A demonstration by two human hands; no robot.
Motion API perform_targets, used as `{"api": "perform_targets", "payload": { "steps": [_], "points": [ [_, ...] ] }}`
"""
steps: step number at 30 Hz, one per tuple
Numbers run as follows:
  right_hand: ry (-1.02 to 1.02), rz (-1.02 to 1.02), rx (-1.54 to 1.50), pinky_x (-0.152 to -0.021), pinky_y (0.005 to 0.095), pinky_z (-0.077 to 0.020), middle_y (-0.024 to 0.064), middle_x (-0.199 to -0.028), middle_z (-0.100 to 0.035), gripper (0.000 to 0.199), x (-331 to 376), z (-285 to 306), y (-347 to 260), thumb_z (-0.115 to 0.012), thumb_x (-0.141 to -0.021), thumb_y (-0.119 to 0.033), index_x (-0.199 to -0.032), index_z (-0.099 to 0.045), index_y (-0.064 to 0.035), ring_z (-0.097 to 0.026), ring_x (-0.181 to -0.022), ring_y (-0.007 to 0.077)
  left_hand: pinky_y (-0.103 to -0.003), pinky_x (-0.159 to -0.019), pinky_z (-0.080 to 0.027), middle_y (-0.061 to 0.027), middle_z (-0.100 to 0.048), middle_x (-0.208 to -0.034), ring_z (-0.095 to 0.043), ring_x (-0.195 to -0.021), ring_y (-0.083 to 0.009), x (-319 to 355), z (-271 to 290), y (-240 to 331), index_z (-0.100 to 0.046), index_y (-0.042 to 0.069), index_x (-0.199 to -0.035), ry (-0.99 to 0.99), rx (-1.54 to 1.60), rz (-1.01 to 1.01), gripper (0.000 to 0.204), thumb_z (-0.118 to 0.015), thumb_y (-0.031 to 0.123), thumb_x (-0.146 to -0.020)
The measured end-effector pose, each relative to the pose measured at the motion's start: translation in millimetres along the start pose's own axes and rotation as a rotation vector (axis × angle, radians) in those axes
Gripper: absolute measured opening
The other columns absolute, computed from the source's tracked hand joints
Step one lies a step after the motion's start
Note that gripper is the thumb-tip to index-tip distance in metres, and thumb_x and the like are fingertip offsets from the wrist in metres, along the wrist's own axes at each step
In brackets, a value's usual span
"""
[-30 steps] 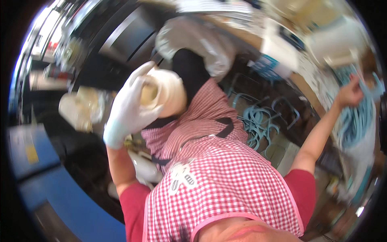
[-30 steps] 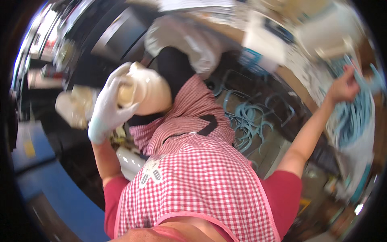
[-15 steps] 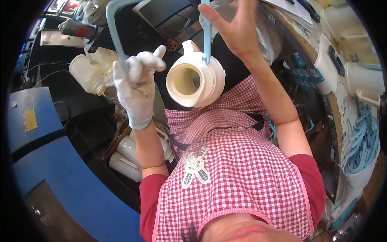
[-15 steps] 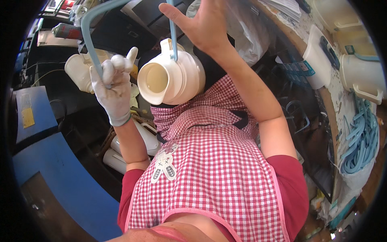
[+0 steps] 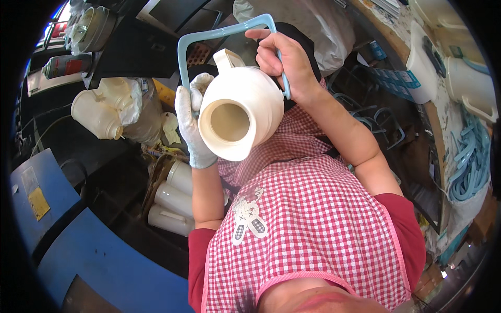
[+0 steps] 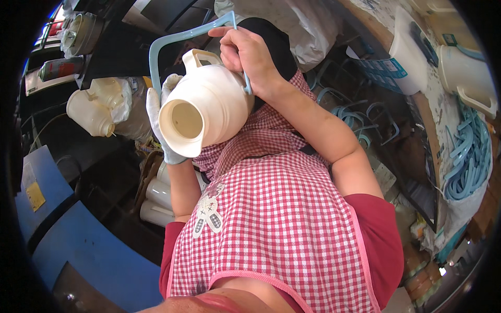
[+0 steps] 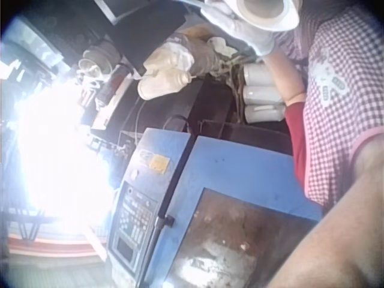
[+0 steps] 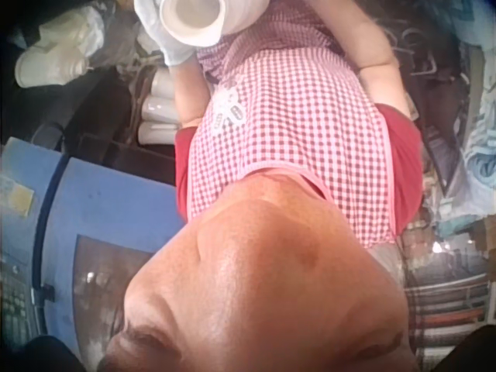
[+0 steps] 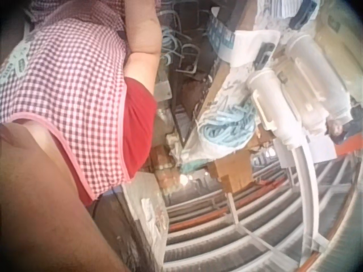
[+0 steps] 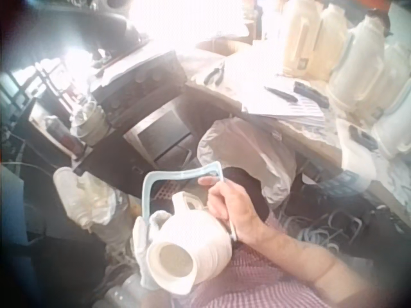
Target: The person repeatedly picks up white plastic jugs, attaches light blue handles, applies labels, and places the finished jugs on a nearby table. The process is repeated for multiple jugs in a consistent sequence.
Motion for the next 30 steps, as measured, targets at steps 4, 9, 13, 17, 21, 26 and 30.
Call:
{"api": "perform_targets", "payload": {
  "steps": [4, 9, 13, 17, 21, 26, 30],
  "points": [
    [-0.075, -0.136, -0.160, -0.048, 0.0224, -0.0292, -0.0051, -0.056, -0.036, 0.032, -13, 9, -4, -0.049, -0.099, -0.011, -0.123, -0.060, 0.0082, -0.034, -0.049, 0.0061, -0.045, -0.118, -0.040, -0.0207, -0.057, -0.145, -0.056, -0.134, -0.0297, 6, -26, 12, -0.050, -0.007, -0.146, -0.001, -0.231, -0.264, 0.056, -0.033, 0.035, -0.113],
    [-0.237, -0.227, -0.226, -0.049, 0.0195, -0.0319, -0.0066, -0.057, -0.032, 0.035, 3, 17, -55, -0.045, -0.102, -0.009, -0.130, -0.056, 0.0089, -0.032, -0.051, 0.0027, -0.036, -0.117, -0.042, -0.0152, -0.064, -0.135, -0.059, -0.130, -0.0234, 1, -36, 11, -0.060, -0.003, -0.138, -0.357, -0.103, -0.331, 0.043, -0.048, 0.029, -0.110],
    [-0.191, -0.200, -0.082, -0.048, 0.0193, -0.0314, -0.0065, -0.056, -0.033, 0.037, 6, 16, -50, -0.043, -0.101, -0.008, -0.130, -0.055, 0.0102, -0.032, -0.050, 0.0032, -0.034, -0.110, -0.049, -0.0111, -0.065, -0.126, -0.065, -0.113, -0.0176, -2, -41, 11, -0.067, 0.000, -0.107, -0.282, -0.265, -0.143, 0.029, -0.051, 0.024, -0.107],
    [-0.200, -0.185, -0.046, -0.048, 0.0193, -0.0307, -0.0057, -0.056, -0.035, 0.038, 4, 13, -46, -0.042, -0.100, -0.008, -0.130, -0.055, 0.0115, -0.032, -0.050, 0.0035, -0.036, -0.110, -0.049, -0.0121, -0.066, -0.123, -0.066, -0.115, -0.0204, -22, -15, -1, -0.070, -0.001, -0.109, -0.425, -0.272, -0.254, 0.027, -0.049, 0.014, -0.102],
    [-0.200, -0.176, 0.006, -0.048, 0.0198, -0.0290, -0.0055, -0.054, -0.035, 0.039, 2, 9, -46, -0.041, -0.099, -0.008, -0.130, -0.055, 0.0122, -0.032, -0.050, 0.0038, -0.037, -0.110, -0.049, -0.0115, -0.065, -0.120, -0.065, -0.117, -0.0224, -35, -1, -9, -0.071, -0.001, -0.108, -0.544, 0.031, -0.155, 0.027, -0.050, 0.014, -0.101],
    [-0.185, -0.110, 0.108, -0.048, 0.0200, -0.0279, -0.0055, -0.052, -0.035, 0.041, 7, 0, -48, -0.042, -0.098, -0.007, -0.130, -0.056, 0.0127, -0.031, -0.048, 0.0038, -0.035, -0.109, -0.049, -0.0103, -0.065, -0.120, -0.065, -0.116, -0.0218, -32, -2, -5, -0.070, -0.001, -0.104, -0.540, -0.048, -0.180, 0.025, -0.050, 0.013, -0.100],
    [-0.207, -0.140, 0.078, -0.048, 0.0198, -0.0281, -0.0062, -0.053, -0.035, 0.039, 9, 5, -44, -0.042, -0.099, -0.008, -0.129, -0.057, 0.0115, -0.032, -0.048, 0.0038, -0.027, -0.090, -0.050, -0.0075, -0.070, -0.114, -0.062, -0.098, -0.0148, -14, -16, 2, -0.070, 0.000, -0.103, -0.407, -0.271, -0.216, 0.019, -0.054, 0.010, -0.100]
  ]
}}
Point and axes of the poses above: each hand's wrist, its own x-axis away from the middle knuckle, its own z-axis out of the back of the hand, y = z × x, the point moved 2 cm from there along -x, towards the middle knuckle
